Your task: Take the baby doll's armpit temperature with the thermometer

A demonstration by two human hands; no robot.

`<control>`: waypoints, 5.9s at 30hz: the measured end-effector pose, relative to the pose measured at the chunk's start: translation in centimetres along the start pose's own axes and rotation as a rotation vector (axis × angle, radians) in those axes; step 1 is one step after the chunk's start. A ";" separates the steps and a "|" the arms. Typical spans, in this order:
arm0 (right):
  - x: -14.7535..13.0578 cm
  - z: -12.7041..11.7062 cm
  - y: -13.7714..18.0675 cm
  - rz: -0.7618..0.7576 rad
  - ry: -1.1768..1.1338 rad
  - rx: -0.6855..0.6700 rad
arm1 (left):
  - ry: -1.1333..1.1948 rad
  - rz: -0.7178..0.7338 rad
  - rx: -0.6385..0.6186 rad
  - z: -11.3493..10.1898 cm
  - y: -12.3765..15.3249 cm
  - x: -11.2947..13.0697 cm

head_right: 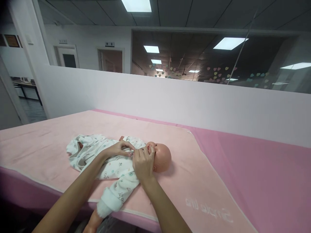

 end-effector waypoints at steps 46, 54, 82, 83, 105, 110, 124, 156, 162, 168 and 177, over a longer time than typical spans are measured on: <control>0.1 0.3 0.1 -0.021 -0.061 0.040 | 0.005 -0.104 0.075 -0.3 0.5 0.0; 0.0 0.1 0.0 -0.022 -0.076 0.025 | 0.094 -0.116 0.077 -0.2 0.3 -0.7; -0.7 -0.1 0.3 -0.117 -0.133 0.048 | 0.128 -0.074 0.136 -0.4 0.4 -0.8; -0.7 0.0 0.3 -0.116 -0.129 0.038 | 0.119 -0.077 0.143 -0.5 0.4 -0.8; -0.6 0.0 0.4 -0.085 -0.124 0.026 | 0.033 -0.075 0.151 -0.6 0.6 0.1; -0.6 0.0 0.4 -0.090 -0.113 0.012 | 0.031 -0.062 0.160 -0.7 0.5 0.0; -0.6 0.3 0.5 -0.104 -0.110 -0.017 | 0.024 -0.071 0.163 -0.7 0.5 0.2; -0.7 0.3 0.4 -0.117 -0.104 -0.026 | 0.032 -0.051 0.138 -0.6 0.3 -0.2; -0.7 0.3 0.5 -0.121 -0.118 -0.015 | 0.022 -0.067 0.136 -0.5 0.4 -0.3; -0.7 0.3 0.4 -0.112 -0.132 -0.008 | 0.040 -0.065 0.136 -0.5 0.4 -0.1; -0.6 0.4 0.5 -0.106 -0.133 -0.014 | 0.011 -0.071 0.151 -0.6 0.5 0.2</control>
Point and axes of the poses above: each hand's wrist, its own y-axis away from the middle knuckle, its own z-axis out of the palm, x = y × z, the point moved 8 cm from there along -y, towards the middle knuckle
